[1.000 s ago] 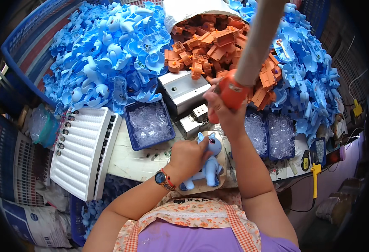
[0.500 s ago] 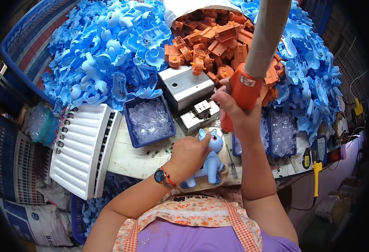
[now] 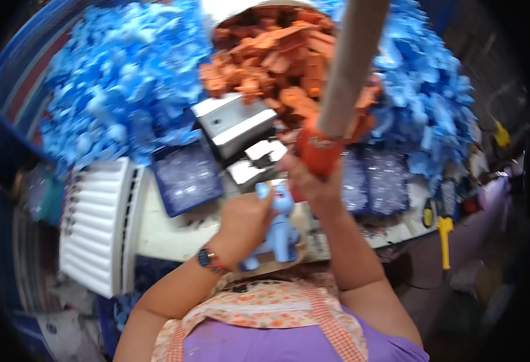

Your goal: Assembling small plastic toy horses and fans using an electric screwdriver at a workbench.

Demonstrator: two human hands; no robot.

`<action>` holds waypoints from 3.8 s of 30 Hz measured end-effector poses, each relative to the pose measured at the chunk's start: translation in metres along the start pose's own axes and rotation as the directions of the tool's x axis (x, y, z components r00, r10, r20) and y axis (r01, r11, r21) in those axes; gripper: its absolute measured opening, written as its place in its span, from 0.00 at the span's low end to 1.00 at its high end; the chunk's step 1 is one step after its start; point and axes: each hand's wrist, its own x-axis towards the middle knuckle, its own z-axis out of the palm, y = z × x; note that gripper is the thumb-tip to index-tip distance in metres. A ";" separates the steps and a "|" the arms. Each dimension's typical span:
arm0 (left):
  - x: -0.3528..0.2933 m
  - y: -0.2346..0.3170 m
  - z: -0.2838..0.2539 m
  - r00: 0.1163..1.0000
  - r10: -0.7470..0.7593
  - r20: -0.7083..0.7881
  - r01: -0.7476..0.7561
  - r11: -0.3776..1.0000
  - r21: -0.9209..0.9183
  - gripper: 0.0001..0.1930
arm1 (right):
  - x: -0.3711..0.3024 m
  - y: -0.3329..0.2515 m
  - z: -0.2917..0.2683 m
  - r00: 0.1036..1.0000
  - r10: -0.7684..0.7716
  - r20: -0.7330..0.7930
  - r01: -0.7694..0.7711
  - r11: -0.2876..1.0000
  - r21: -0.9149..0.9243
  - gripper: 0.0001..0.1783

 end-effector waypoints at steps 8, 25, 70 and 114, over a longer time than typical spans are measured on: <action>-0.007 -0.007 -0.009 1.000 -0.022 -0.017 0.022 0.999 0.035 0.13 | 0.015 0.017 0.017 0.992 -0.094 0.087 0.093 0.996 0.009 0.30; -0.083 -0.016 -0.025 0.994 -0.108 0.009 0.105 0.938 -0.330 0.18 | 0.027 -0.006 0.011 0.958 0.199 0.204 -0.203 0.979 -0.003 0.30; -0.110 -0.036 0.018 0.948 -0.251 -0.198 0.054 0.737 -0.673 0.29 | 0.008 -0.009 0.046 0.988 0.043 0.151 -0.058 0.994 0.095 0.22; -0.114 -0.040 0.028 0.946 -0.258 -0.194 0.061 0.732 -0.679 0.29 | -0.031 -0.039 0.006 0.982 -0.052 0.179 0.033 0.994 0.108 0.22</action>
